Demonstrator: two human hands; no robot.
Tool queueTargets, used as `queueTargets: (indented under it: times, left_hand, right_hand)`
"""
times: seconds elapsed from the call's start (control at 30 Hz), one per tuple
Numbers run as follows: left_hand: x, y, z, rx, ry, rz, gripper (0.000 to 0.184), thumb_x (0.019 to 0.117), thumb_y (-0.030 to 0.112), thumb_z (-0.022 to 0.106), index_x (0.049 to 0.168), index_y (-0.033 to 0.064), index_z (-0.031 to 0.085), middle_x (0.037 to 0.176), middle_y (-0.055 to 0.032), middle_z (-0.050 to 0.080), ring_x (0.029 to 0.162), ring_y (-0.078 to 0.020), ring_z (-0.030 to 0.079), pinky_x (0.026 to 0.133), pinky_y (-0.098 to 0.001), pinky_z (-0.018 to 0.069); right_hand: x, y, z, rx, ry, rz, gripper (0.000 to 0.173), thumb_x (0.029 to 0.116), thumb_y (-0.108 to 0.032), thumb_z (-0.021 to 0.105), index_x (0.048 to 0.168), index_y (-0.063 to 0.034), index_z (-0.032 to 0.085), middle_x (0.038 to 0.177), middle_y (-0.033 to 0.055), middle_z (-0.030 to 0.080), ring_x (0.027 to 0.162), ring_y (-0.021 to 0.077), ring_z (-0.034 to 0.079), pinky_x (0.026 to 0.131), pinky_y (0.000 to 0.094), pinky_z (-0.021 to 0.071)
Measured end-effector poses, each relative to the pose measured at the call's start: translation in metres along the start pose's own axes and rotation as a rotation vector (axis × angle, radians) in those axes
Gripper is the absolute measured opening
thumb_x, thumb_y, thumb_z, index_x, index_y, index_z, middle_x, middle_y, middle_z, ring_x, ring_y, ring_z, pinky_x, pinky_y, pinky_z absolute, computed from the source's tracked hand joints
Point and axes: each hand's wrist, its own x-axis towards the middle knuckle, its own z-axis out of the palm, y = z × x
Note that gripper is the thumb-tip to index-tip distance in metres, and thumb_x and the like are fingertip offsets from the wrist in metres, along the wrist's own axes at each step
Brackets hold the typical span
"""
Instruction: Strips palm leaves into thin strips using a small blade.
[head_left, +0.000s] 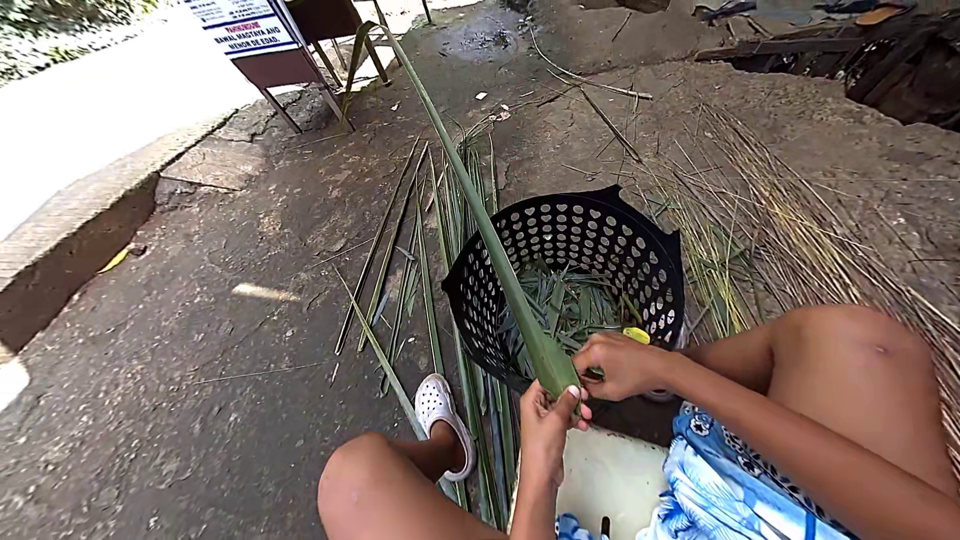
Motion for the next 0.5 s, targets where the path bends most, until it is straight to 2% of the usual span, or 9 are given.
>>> queueTargets:
  times: [0.13,0.23,0.3,0.37,0.5]
  left_hand:
    - [0.000,-0.001,0.001,-0.033,-0.006,-0.011,0.016,0.0976,-0.016,0.046,0.098,-0.0011,0.052,0.069,0.0024,0.063,0.054,0.0007,0.060,0.055,-0.0136,0.0522]
    - [0.001,-0.003,0.003,-0.055,-0.025,-0.028,0.017,0.0976,-0.016,0.046,0.097,-0.0010,0.054,0.069,0.0021,0.063,0.054,-0.0004,0.060,0.054,-0.0146,0.0528]
    - [0.003,-0.002,0.002,-0.051,-0.028,-0.036,0.017,0.0978,-0.015,0.046,0.096,-0.0009,0.054,0.068,0.0019,0.063,0.053,-0.0004,0.060,0.054,-0.0144,0.0524]
    - [0.005,0.003,0.000,-0.026,-0.034,-0.049,0.016,0.0982,-0.015,0.046,0.095,-0.0009,0.054,0.067,0.0017,0.063,0.052,-0.0001,0.059,0.053,-0.0140,0.0515]
    - [0.007,0.007,-0.006,-0.006,-0.053,-0.051,0.018,0.0975,-0.016,0.045,0.095,-0.0002,0.053,0.066,0.0021,0.062,0.051,0.0006,0.057,0.052,-0.0130,0.0502]
  right_hand:
    - [0.000,0.000,-0.003,-0.066,-0.041,0.006,0.019,0.0947,-0.002,0.063,0.089,0.0163,0.065,0.087,0.0316,0.065,0.089,0.0461,0.063,0.083,0.0572,0.0439]
    - [0.005,0.001,0.000,-0.095,-0.090,0.031,0.023,0.0916,-0.007,0.070,0.090,0.0151,0.068,0.087,0.0308,0.066,0.090,0.0469,0.064,0.085,0.0598,0.0445]
    - [0.009,0.000,0.000,-0.101,-0.094,0.056,0.025,0.0922,-0.009,0.072,0.097,0.0147,0.068,0.092,0.0319,0.067,0.095,0.0488,0.063,0.088,0.0621,0.0440]
    - [0.010,-0.005,-0.003,-0.105,-0.070,0.082,0.029,0.0943,-0.008,0.069,0.111,0.0154,0.066,0.099,0.0345,0.066,0.100,0.0520,0.063,0.092,0.0643,0.0433]
    - [0.012,-0.008,0.002,-0.141,0.053,0.033,0.029,0.0914,-0.004,0.070,0.110,0.0168,0.065,0.093,0.0352,0.067,0.093,0.0536,0.065,0.089,0.0644,0.0450]
